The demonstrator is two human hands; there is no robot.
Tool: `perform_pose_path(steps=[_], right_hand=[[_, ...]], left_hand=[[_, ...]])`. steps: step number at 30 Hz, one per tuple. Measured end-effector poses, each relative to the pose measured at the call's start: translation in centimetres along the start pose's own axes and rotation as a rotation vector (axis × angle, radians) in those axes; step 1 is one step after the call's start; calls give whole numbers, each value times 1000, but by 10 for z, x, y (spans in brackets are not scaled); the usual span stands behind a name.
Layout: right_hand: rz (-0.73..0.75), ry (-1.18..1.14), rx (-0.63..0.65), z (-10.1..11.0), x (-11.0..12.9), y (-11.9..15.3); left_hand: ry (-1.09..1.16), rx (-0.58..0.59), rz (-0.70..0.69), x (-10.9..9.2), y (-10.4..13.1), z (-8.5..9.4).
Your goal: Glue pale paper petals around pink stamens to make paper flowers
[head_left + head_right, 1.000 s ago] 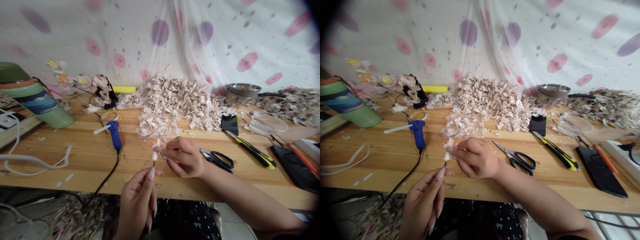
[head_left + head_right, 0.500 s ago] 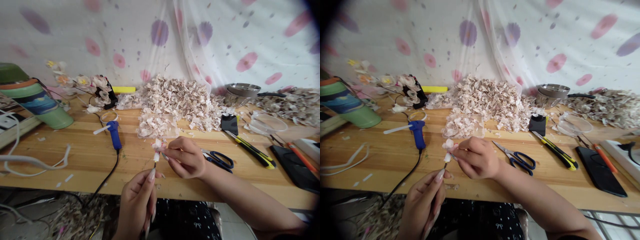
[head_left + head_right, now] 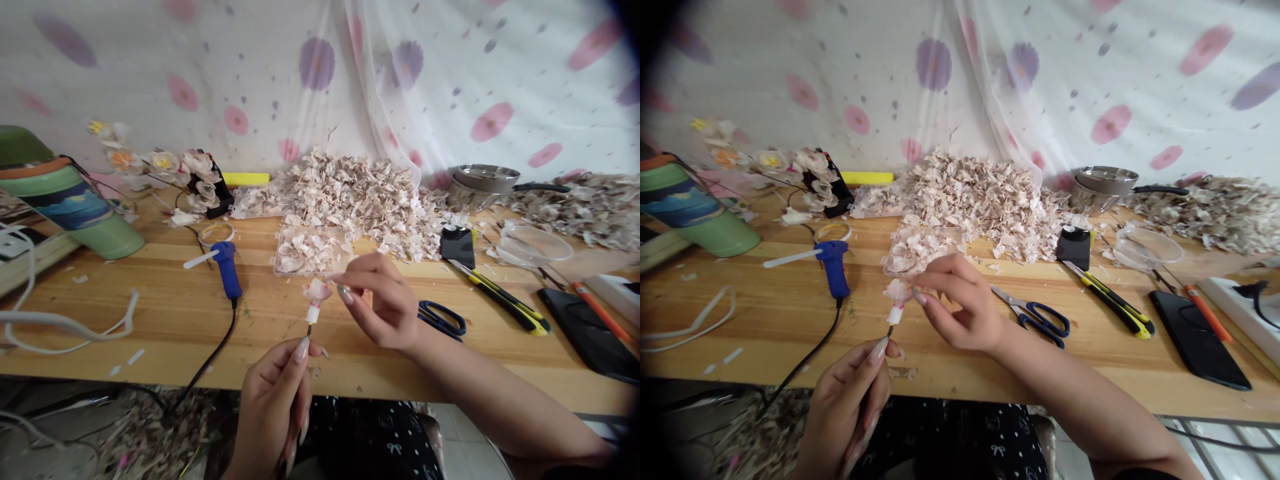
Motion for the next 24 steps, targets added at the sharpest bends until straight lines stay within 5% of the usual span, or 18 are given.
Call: perform_pose_path(steps=[6,24], right_hand=[[-275,-241,162,-11,-31,-3],[-226,-289,71,-8,-22,-4]], left_hand=[[-32,0,-13,0,-1,-1],[-60,-45,-20,2,-2,-1]])
Point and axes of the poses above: each hand's wrist, its own y-axis away from the middle knuckle, its own z-axis out of the back of the hand, x = y × z, the point moved 8 cm from there along -y, towards the middle knuckle, and after that the axes turned 1 degree about -y, right-handed, at the moved point
